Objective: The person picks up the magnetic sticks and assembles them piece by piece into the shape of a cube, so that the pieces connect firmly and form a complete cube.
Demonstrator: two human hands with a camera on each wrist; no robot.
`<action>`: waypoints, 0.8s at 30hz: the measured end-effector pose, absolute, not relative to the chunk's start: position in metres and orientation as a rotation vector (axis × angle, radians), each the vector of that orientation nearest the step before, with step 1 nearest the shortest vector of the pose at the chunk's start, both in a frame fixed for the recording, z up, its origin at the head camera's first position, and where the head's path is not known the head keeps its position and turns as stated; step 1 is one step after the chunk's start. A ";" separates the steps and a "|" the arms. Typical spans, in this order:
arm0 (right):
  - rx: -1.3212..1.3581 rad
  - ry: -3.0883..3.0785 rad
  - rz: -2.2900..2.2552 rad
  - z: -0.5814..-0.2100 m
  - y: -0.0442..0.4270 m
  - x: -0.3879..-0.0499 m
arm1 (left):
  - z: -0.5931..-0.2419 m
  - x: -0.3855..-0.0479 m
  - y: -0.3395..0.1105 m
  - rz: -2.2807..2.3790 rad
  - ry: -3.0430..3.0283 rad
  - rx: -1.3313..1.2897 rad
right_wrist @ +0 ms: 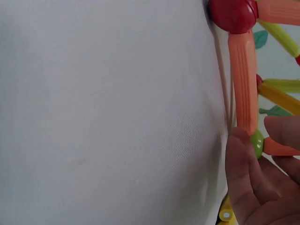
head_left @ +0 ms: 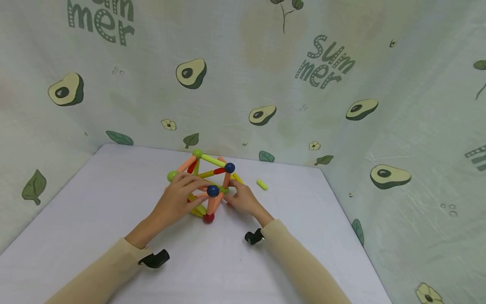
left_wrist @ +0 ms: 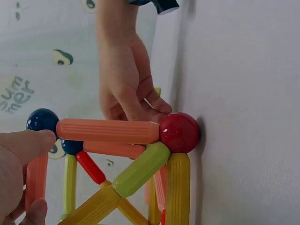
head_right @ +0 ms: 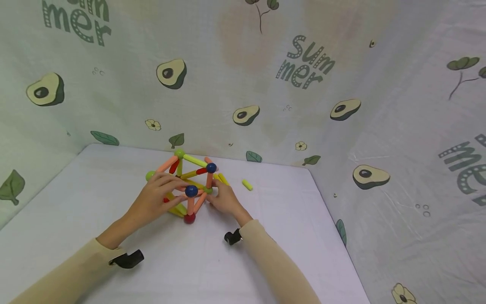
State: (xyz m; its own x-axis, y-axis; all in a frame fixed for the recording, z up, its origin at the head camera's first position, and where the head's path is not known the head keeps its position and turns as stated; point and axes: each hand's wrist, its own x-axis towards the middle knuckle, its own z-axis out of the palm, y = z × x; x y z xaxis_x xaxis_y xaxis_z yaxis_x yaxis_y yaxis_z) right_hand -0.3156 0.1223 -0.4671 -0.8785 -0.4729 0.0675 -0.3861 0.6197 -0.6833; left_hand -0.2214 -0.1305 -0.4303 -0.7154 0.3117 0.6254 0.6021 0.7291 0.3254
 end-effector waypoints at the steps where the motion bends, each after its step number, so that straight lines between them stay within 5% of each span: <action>1: -0.727 2.714 -1.100 -0.469 0.122 -0.318 | -0.430 -0.221 -0.131 -0.715 -2.387 -0.694; 12: -0.872 2.840 -1.006 -0.478 0.127 -0.320 | -0.430 -0.222 -0.139 -0.744 -2.414 -0.714; 24: -0.796 2.896 -0.951 -0.478 0.147 -0.269 | -0.431 -0.219 -0.142 -0.752 -2.437 -0.759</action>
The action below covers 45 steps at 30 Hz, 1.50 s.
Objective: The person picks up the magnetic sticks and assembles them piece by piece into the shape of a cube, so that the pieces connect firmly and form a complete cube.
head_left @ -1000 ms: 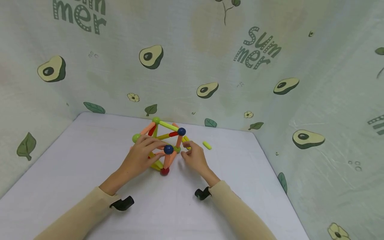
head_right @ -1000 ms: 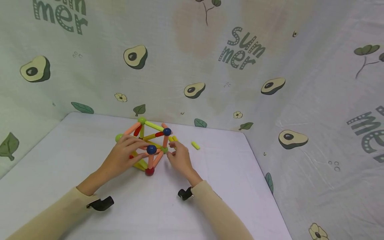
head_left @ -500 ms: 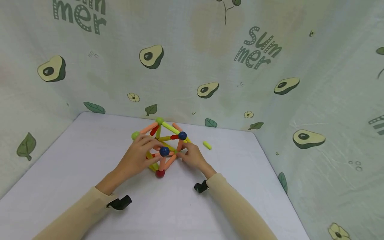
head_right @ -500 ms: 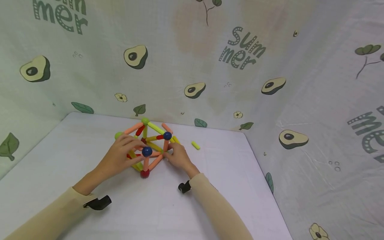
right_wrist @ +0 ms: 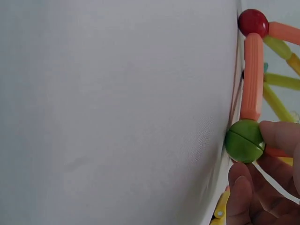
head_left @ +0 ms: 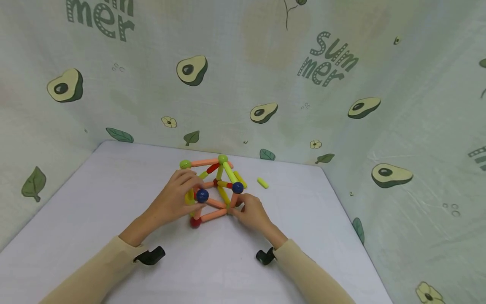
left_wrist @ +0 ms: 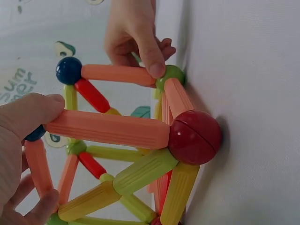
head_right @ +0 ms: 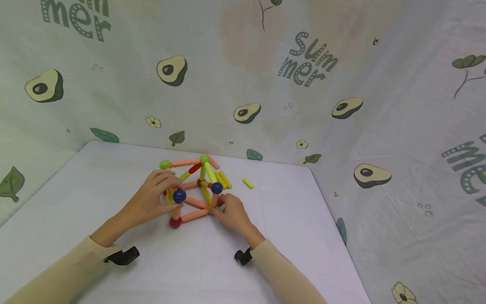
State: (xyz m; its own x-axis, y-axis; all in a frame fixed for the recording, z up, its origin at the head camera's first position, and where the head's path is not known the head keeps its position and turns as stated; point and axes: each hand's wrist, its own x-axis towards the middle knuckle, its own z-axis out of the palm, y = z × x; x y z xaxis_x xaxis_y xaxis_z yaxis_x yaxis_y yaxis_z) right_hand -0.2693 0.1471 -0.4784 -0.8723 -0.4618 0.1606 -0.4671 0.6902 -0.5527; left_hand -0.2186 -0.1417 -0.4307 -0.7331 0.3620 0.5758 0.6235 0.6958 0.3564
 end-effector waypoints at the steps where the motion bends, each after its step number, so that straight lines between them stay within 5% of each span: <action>1: 0.795 -2.883 0.946 -0.477 0.148 -0.266 | -0.431 -0.219 -0.143 -0.754 -2.425 -0.765; 16: 0.903 -2.968 1.006 -0.464 0.167 -0.271 | -0.433 -0.219 -0.150 -0.818 -2.406 -0.731; 30: 0.560 -2.959 0.767 -0.469 0.164 -0.349 | -0.439 -0.219 -0.159 -0.858 -2.395 -0.760; 45: 0.387 -3.068 0.578 -0.475 0.160 -0.352 | -0.434 -0.215 -0.162 -0.791 -2.376 -0.806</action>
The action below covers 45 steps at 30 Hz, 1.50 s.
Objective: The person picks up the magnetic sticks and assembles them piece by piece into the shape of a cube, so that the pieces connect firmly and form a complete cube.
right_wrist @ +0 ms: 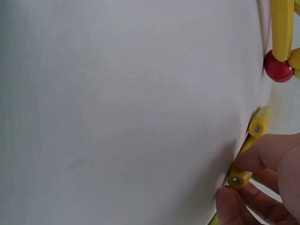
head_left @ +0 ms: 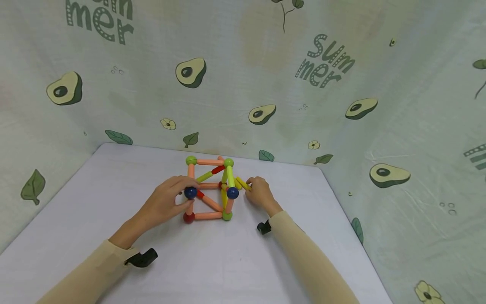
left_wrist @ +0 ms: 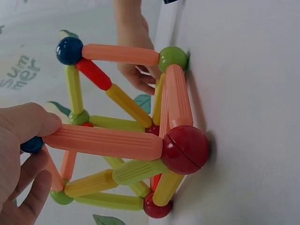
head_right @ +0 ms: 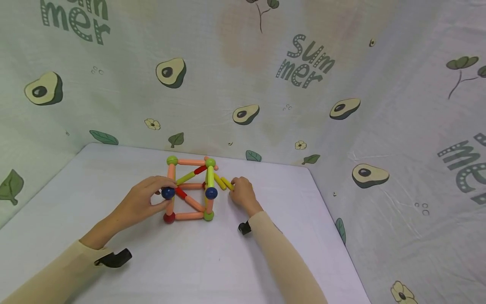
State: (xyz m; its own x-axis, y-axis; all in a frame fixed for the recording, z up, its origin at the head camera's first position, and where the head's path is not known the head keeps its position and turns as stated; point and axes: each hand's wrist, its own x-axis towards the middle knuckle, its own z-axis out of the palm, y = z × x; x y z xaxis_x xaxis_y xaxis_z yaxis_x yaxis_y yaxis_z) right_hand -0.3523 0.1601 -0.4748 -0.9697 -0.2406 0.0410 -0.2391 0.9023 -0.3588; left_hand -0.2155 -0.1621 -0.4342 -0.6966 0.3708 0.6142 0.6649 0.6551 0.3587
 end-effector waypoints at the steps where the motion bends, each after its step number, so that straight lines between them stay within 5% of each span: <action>1: -0.380 3.058 -0.569 -0.475 0.161 -0.351 | -0.434 -0.215 -0.162 -0.778 -2.376 -0.803; 10: -0.448 3.085 -0.674 -0.461 0.184 -0.332 | -0.433 -0.216 -0.163 -0.716 -2.356 -0.813; 26: -1.031 3.053 -0.970 -0.364 0.180 -0.272 | -0.427 -0.217 -0.160 -0.709 -2.333 -0.781; 45: -1.401 2.894 -0.759 -0.361 0.123 -0.248 | -0.430 -0.218 -0.156 -0.781 -2.319 -0.756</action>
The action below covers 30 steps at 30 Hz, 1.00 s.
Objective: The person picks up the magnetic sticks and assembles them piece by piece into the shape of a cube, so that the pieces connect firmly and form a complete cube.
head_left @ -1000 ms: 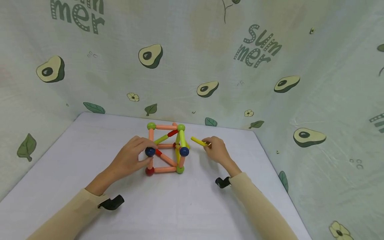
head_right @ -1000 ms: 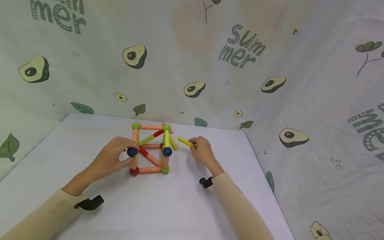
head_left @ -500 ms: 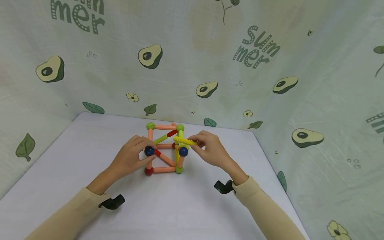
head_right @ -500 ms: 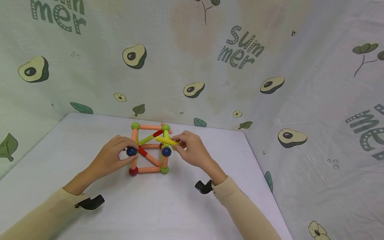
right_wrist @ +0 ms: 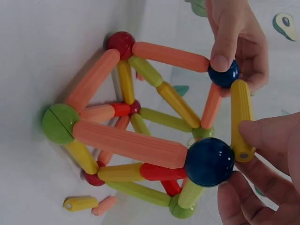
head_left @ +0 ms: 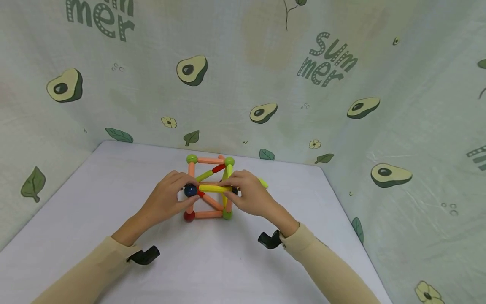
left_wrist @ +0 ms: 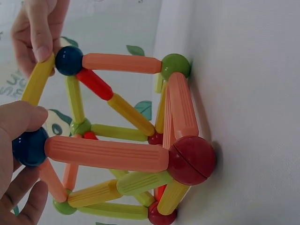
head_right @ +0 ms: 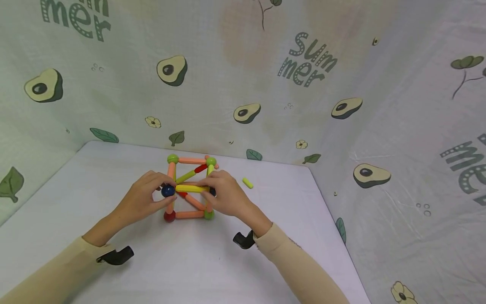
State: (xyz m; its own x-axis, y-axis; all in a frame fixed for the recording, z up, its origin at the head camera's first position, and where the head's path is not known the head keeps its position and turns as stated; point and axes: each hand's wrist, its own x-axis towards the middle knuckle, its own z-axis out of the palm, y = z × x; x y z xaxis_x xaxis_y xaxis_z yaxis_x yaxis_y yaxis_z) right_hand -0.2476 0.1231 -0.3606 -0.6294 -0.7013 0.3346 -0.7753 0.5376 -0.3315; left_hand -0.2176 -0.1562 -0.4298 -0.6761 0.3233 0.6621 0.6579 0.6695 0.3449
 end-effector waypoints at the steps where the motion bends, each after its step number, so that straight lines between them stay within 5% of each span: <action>1: 1.263 -2.611 0.663 -0.361 0.122 -0.247 | -0.430 -0.218 -0.156 -0.778 -2.323 -0.753; 30: 1.174 -2.577 0.525 -0.378 0.118 -0.250 | -0.429 -0.220 -0.150 -0.731 -2.308 -0.742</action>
